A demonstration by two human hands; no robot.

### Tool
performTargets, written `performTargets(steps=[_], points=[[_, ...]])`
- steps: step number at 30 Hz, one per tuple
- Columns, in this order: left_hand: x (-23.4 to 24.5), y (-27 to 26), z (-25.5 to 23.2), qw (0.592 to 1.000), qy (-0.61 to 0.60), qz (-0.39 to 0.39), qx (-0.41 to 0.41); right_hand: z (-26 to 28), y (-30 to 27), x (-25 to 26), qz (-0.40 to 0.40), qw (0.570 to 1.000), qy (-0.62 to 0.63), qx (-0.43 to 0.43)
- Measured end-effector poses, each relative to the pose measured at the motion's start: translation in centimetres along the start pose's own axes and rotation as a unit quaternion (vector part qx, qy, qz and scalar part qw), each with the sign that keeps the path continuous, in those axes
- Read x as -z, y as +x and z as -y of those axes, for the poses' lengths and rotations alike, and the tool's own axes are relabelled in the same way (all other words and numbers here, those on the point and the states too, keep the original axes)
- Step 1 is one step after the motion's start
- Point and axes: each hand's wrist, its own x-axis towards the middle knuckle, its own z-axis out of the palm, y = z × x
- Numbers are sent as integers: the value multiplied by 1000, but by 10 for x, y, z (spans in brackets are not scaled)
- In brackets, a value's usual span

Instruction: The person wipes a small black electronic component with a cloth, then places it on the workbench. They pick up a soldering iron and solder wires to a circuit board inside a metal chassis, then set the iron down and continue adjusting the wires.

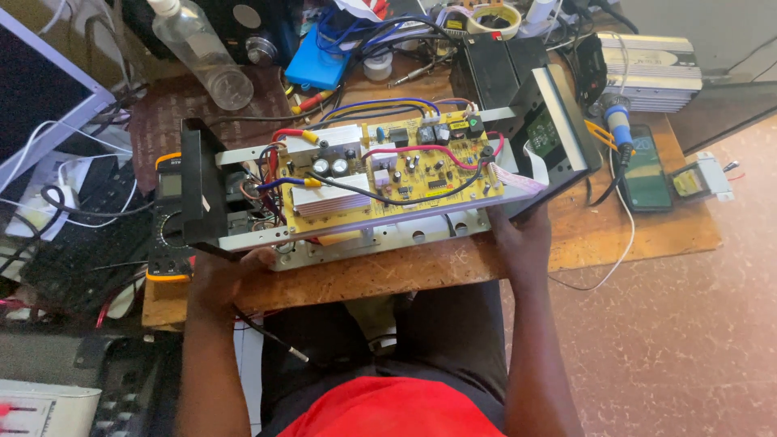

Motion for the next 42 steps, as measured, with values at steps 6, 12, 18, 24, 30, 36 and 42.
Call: performTargets(steps=[6, 12, 18, 24, 30, 36, 42], points=[[-57, -1, -92, 996, 20, -89, 10, 8, 2, 11, -58, 997, -35, 23], [-116, -3, -158, 972, -100, -202, 65, 79, -3, 47, -53, 955, -292, 14], [-106, 11, -136, 949, -107, -229, 187, 67, 4, 52, -29, 934, -357, -13], [-97, 20, -131, 950, -93, -202, 221, 57, 9, 54, -7, 924, -381, -20], [-107, -3, -150, 947, -93, -241, 192, 71, -2, 50, -23, 928, -372, -22], [-83, -27, -127, 910, -160, -271, 269, 107, 7, 39, 76, 922, -381, -3], [-75, -26, -123, 894, -192, -282, 291, 87, 42, 24, 137, 888, -434, 69]])
